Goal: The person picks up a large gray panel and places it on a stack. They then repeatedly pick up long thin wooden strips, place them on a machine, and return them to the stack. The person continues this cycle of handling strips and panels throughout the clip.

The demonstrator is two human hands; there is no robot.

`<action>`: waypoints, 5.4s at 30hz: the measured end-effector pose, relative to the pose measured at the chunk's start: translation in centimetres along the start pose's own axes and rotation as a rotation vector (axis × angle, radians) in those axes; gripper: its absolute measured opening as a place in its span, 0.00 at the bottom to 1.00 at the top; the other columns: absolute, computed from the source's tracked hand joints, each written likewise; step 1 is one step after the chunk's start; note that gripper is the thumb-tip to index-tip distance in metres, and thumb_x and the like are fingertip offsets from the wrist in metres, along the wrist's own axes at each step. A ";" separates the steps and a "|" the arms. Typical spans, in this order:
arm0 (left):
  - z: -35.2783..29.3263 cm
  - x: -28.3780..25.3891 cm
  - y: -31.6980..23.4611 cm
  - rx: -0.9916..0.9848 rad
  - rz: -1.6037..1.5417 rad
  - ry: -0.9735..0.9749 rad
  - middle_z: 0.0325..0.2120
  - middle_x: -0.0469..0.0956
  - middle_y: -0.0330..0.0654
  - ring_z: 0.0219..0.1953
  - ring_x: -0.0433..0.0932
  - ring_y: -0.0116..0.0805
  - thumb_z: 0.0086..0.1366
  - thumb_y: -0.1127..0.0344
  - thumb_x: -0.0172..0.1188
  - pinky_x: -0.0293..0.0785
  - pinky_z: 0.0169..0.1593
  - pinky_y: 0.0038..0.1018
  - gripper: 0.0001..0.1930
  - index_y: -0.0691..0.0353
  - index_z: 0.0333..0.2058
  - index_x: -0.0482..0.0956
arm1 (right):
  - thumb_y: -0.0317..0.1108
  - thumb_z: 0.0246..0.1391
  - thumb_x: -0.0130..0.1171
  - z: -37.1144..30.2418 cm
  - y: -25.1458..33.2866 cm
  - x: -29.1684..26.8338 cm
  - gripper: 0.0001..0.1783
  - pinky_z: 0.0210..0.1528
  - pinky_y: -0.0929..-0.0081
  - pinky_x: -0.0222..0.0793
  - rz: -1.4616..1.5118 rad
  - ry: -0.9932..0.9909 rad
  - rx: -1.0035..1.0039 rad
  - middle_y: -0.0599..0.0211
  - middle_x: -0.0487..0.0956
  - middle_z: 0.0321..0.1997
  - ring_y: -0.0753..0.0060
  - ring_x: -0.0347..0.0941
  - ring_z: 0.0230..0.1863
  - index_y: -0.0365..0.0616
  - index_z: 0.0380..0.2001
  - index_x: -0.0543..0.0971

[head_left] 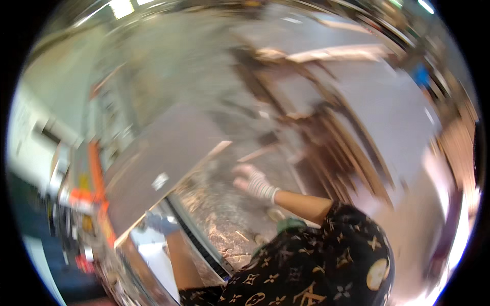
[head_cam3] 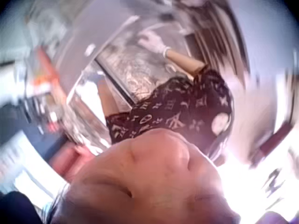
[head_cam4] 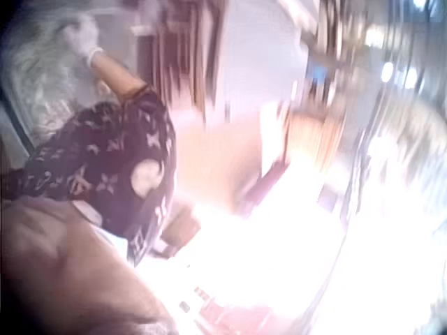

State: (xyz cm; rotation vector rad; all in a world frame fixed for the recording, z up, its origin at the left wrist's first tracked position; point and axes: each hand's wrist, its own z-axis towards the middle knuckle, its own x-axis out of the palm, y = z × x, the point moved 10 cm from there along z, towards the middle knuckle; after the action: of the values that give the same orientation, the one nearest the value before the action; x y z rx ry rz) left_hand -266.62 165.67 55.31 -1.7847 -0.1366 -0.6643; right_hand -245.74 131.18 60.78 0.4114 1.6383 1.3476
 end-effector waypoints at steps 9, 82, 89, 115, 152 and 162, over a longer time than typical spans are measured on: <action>-45.2 28.7 14.8 -1.094 0.094 1.433 0.49 0.71 0.49 0.43 0.76 0.35 0.65 0.67 0.49 0.75 0.49 0.34 0.21 0.62 0.56 0.60 | 0.32 0.53 0.55 -32.6 -12.6 -14.9 0.12 0.43 0.79 0.67 0.274 -0.385 0.452 0.67 0.77 0.36 0.80 0.71 0.39 0.38 0.40 0.76; -0.6 -13.0 3.2 -0.013 -0.586 -0.504 0.52 0.68 0.43 0.53 0.67 0.45 0.66 0.49 0.39 0.64 0.57 0.41 0.25 0.60 0.54 0.65 | 0.49 0.48 0.58 -0.6 -4.2 23.8 0.35 0.58 0.62 0.56 1.022 0.612 0.599 0.67 0.64 0.56 0.66 0.61 0.54 0.46 0.56 0.61; 5.8 -8.1 2.1 -0.203 -0.236 -0.318 0.55 0.65 0.40 0.56 0.65 0.42 0.66 0.45 0.32 0.60 0.59 0.40 0.27 0.57 0.53 0.66 | 0.54 0.47 0.58 4.1 0.2 23.8 0.42 0.64 0.55 0.48 0.935 0.755 0.551 0.55 0.58 0.62 0.55 0.55 0.62 0.46 0.60 0.57; -46.1 26.6 19.3 -0.812 0.130 1.335 0.42 0.75 0.38 0.37 0.76 0.26 0.63 0.66 0.52 0.77 0.43 0.28 0.15 0.57 0.49 0.67 | 0.36 0.43 0.53 -30.9 2.5 -37.6 0.07 0.41 0.63 0.64 -1.244 -0.608 0.408 0.66 0.76 0.33 0.61 0.70 0.39 0.52 0.26 0.79; -27.5 -9.6 -13.1 -0.018 -0.152 0.164 0.46 0.70 0.42 0.49 0.68 0.36 0.63 0.51 0.43 0.65 0.52 0.33 0.25 0.62 0.53 0.64 | 0.36 0.53 0.53 -40.4 0.7 -28.6 0.27 0.55 0.78 0.58 0.587 -0.644 0.404 0.62 0.64 0.54 0.74 0.61 0.52 0.36 0.54 0.64; -25.0 -22.8 -7.0 0.036 -0.495 -0.134 0.50 0.69 0.42 0.52 0.68 0.39 0.63 0.47 0.43 0.64 0.56 0.34 0.27 0.60 0.54 0.64 | 0.28 0.50 0.54 -18.2 -2.7 -17.0 0.17 0.35 0.83 0.63 0.535 -0.073 0.297 0.75 0.73 0.33 0.82 0.67 0.31 0.39 0.45 0.71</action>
State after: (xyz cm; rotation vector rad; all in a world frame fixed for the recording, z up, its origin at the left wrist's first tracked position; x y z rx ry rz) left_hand -297.61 150.54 54.11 -1.7715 -0.6937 -0.8819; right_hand -251.30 107.09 65.00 1.1258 1.7394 1.4432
